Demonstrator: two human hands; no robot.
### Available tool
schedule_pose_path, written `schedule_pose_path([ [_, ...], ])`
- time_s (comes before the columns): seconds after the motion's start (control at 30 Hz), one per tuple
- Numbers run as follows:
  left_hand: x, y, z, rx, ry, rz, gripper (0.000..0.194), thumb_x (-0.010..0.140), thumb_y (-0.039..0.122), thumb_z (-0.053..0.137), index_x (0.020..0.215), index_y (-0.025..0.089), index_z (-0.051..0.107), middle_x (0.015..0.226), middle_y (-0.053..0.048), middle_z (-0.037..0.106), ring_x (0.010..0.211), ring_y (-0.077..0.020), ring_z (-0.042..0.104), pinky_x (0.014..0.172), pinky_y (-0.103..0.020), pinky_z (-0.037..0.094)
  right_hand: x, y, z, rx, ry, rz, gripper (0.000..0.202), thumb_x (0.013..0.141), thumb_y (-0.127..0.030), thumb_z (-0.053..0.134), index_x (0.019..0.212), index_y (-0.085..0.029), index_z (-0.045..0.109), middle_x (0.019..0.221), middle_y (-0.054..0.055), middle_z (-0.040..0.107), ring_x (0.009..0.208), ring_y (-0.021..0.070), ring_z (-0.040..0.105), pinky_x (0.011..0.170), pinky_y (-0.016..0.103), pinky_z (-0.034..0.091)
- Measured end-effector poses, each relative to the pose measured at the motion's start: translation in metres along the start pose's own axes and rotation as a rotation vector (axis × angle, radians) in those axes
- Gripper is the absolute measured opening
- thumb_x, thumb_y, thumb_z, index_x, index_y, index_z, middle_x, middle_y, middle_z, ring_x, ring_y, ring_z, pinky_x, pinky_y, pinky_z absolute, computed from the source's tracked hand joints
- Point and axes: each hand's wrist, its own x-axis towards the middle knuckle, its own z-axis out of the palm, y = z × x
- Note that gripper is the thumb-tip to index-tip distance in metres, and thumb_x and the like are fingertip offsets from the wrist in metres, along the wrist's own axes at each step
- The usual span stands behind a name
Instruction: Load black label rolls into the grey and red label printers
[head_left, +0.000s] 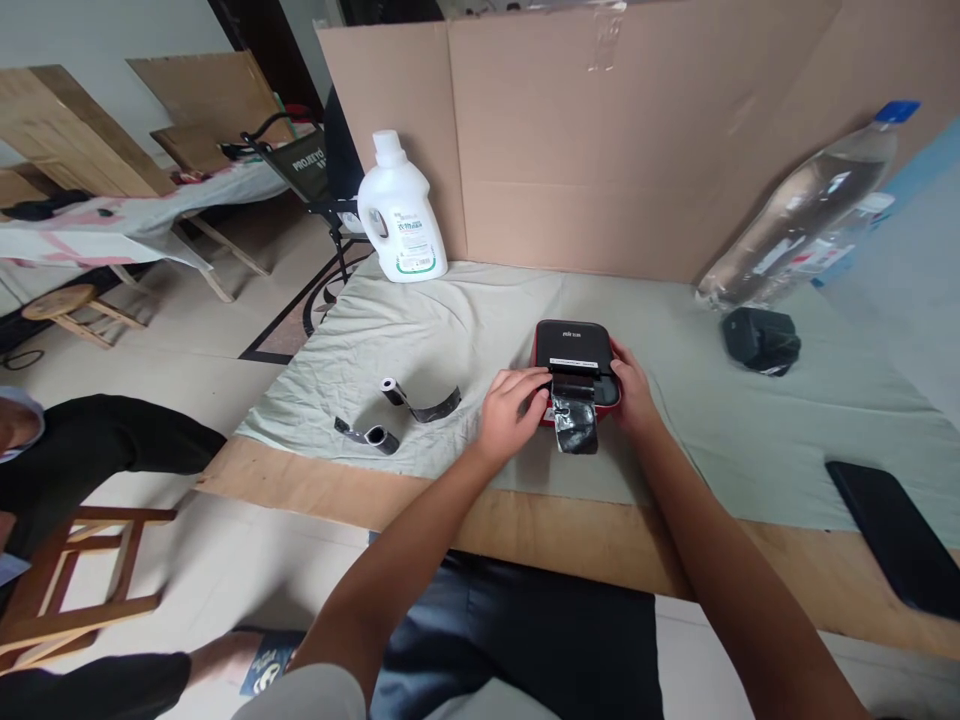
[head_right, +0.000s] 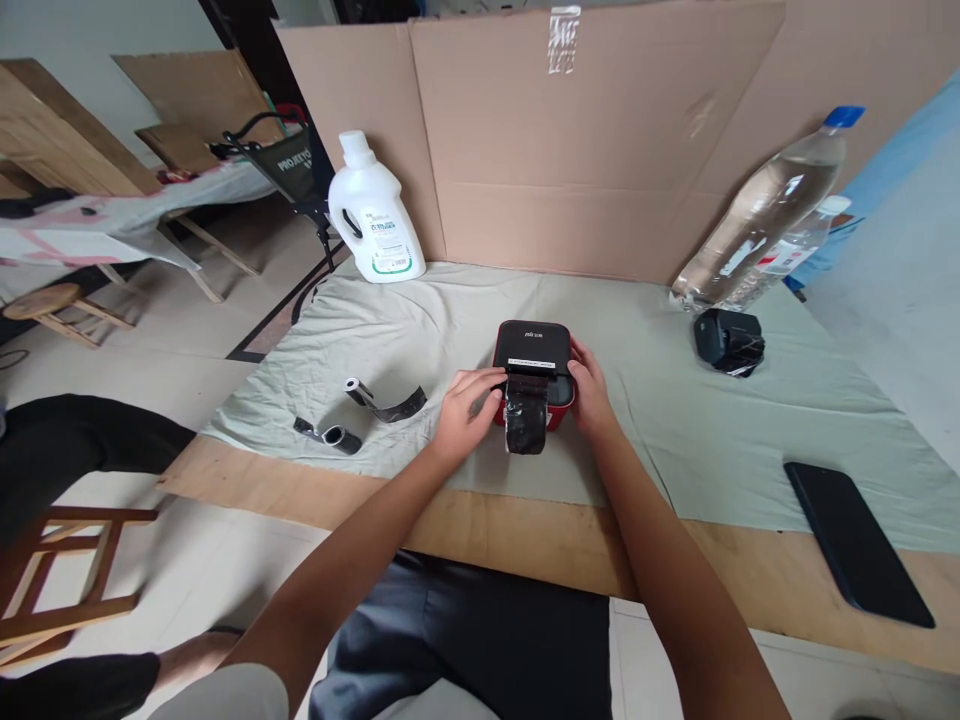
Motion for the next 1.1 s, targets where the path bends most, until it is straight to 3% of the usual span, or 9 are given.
schedule_pose_path([
  [0.17, -0.004, 0.000, 0.002, 0.051, 0.037, -0.010, 0.030, 0.110, 0.032, 0.051, 0.126, 0.022, 0.075, 0.130, -0.011, 0.077, 0.119, -0.0236, 0.072, 0.104, -0.043, 0.058, 0.001, 0.005, -0.004, 0.136, -0.001, 0.004, 0.062, 0.087, -0.049, 0.059, 0.146, -0.029, 0.059, 0.161, 0.010, 0.061, 0.150, 0.0281, 0.057, 0.122, 0.048, 0.049],
  [0.33, -0.004, -0.001, 0.003, -0.040, 0.017, -0.208, 0.044, 0.115, 0.033, 0.036, 0.148, 0.022, 0.063, 0.140, -0.012, 0.075, 0.122, -0.0222, 0.072, 0.105, -0.041, 0.059, 0.005, 0.015, -0.004, 0.308, 0.024, 0.005, 0.054, 0.083, -0.041, 0.069, 0.136, -0.030, 0.068, 0.153, 0.006, 0.068, 0.148, 0.0290, 0.059, 0.127, 0.051, 0.044],
  [0.5, -0.003, -0.003, 0.007, -0.037, -0.021, -0.217, 0.045, 0.116, 0.038, 0.034, 0.130, 0.022, 0.073, 0.149, -0.012, 0.069, 0.135, -0.0247, 0.066, 0.114, -0.046, 0.053, 0.007, 0.023, -0.004, 0.345, 0.054, -0.015, 0.053, 0.079, -0.042, 0.077, 0.131, -0.031, 0.072, 0.149, 0.005, 0.071, 0.146, 0.0315, 0.059, 0.128, 0.054, 0.043],
  [0.63, 0.000, -0.007, 0.013, -0.008, 0.021, -0.308, 0.046, 0.115, 0.041, 0.035, 0.115, 0.024, 0.077, 0.152, -0.011, 0.065, 0.143, -0.0254, 0.060, 0.120, -0.046, 0.050, 0.008, 0.026, -0.006, 0.342, 0.018, -0.050, 0.056, 0.078, -0.047, 0.081, 0.131, -0.033, 0.071, 0.149, 0.005, 0.070, 0.147, 0.0329, 0.058, 0.128, 0.055, 0.043],
  [0.9, 0.000, -0.011, 0.016, -0.089, 0.039, -0.321, 0.047, 0.115, 0.045, 0.037, 0.112, 0.021, 0.076, 0.150, -0.015, 0.060, 0.130, -0.0228, 0.066, 0.114, -0.042, 0.054, 0.007, 0.029, -0.004, 0.358, 0.003, -0.081, 0.060, 0.081, -0.054, 0.080, 0.136, -0.033, 0.069, 0.152, 0.006, 0.068, 0.150, 0.0335, 0.056, 0.129, 0.056, 0.041],
  [1.1, 0.006, -0.015, 0.017, -0.204, -0.001, -0.309, 0.045, 0.115, 0.046, 0.037, 0.106, 0.021, 0.074, 0.135, -0.014, 0.066, 0.137, -0.0242, 0.062, 0.116, -0.042, 0.050, 0.009, 0.030, -0.003, 0.357, 0.008, -0.076, 0.057, 0.081, -0.049, 0.076, 0.135, -0.033, 0.069, 0.151, 0.006, 0.069, 0.149, 0.0325, 0.057, 0.128, 0.056, 0.042],
])
